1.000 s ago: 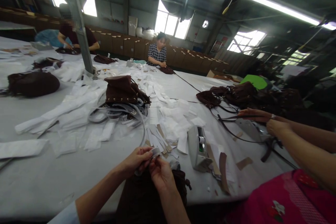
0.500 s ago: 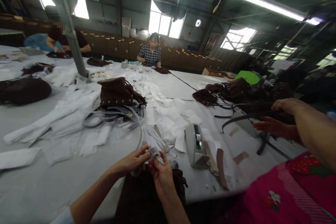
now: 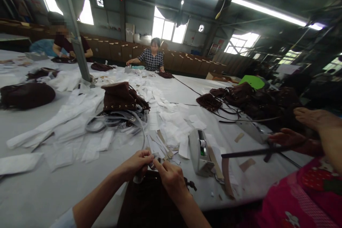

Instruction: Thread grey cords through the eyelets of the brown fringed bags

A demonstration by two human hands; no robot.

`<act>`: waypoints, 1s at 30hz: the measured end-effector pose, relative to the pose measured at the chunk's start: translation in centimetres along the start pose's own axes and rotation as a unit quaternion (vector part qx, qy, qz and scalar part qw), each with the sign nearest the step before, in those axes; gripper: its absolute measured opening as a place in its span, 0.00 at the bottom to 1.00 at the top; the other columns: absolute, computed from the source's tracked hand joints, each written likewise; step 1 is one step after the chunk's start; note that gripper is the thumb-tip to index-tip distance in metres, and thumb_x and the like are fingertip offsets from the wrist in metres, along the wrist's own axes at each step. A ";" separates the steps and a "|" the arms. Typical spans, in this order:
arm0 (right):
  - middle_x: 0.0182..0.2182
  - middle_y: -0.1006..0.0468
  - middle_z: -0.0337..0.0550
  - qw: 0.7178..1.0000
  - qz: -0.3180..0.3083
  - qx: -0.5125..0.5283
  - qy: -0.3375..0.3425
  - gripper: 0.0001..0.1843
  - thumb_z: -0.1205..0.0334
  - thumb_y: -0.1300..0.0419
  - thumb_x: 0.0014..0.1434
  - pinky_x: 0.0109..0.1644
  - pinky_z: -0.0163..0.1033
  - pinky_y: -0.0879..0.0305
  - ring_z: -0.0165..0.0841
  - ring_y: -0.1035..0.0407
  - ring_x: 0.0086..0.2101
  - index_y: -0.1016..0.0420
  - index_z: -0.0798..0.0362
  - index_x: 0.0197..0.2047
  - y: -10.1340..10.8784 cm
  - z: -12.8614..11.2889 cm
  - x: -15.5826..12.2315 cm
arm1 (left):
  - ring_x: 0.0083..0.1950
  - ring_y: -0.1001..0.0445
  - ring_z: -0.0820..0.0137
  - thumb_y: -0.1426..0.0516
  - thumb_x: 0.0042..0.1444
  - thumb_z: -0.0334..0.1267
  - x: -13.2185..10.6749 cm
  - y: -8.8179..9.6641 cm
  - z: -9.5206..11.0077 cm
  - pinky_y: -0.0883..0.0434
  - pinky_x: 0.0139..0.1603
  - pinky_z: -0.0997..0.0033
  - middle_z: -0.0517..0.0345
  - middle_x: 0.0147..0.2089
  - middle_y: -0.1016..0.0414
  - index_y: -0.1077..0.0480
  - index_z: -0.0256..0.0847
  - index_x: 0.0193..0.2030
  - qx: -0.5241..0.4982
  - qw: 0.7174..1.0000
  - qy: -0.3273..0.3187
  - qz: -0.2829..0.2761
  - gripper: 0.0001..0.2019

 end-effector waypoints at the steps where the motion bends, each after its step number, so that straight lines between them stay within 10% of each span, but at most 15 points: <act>1: 0.27 0.26 0.43 1.000 0.000 -0.022 0.015 0.18 0.71 0.53 0.66 0.30 0.35 0.38 0.31 0.31 0.26 0.32 0.52 0.56 0.2 0.0 0.2 | 0.12 0.47 0.81 0.40 0.49 0.54 0.0 -0.1 0.0 0.49 0.14 0.81 0.71 0.13 0.42 0.38 0.40 0.31 -0.011 1.000 0.005 0.005 0.19; 13: 0.30 0.25 0.45 0.988 0.132 0.016 -0.079 0.09 0.71 0.50 0.65 0.40 0.38 0.34 0.34 0.30 0.32 0.29 0.55 0.42 -0.9 0.3 0.8 | 0.15 0.46 0.81 0.42 0.51 0.56 -0.5 -0.9 0.8 0.48 0.17 0.81 0.69 0.15 0.43 0.37 0.38 0.29 -0.082 0.996 -0.022 0.030 0.21; 22: 0.28 0.29 0.41 0.989 0.100 0.049 -0.102 0.11 0.66 0.48 0.65 0.35 0.35 0.35 0.32 0.33 0.30 0.26 0.52 0.34 -0.6 0.0 0.7 | 0.13 0.47 0.84 0.42 0.54 0.52 -1.0 -0.5 0.6 0.55 0.13 0.82 0.67 0.21 0.37 0.37 0.38 0.35 -0.060 0.996 -0.015 -0.067 0.18; 30: 0.42 0.24 0.46 0.989 0.032 0.134 -0.046 0.16 0.69 0.45 0.63 0.45 0.38 0.29 0.35 0.28 0.43 0.33 0.52 0.54 0.7 0.8 2.1 | 0.16 0.41 0.83 0.38 0.49 0.50 -0.8 -0.3 1.4 0.45 0.16 0.81 0.64 0.25 0.35 0.34 0.36 0.35 -0.025 0.994 -0.002 -0.103 0.19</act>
Point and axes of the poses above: each hand's wrist, its own x-axis towards the middle knuckle, its own y-axis out of the back of the hand, z = x × y, the point moved 6 cm from there along x, towards the middle knuckle
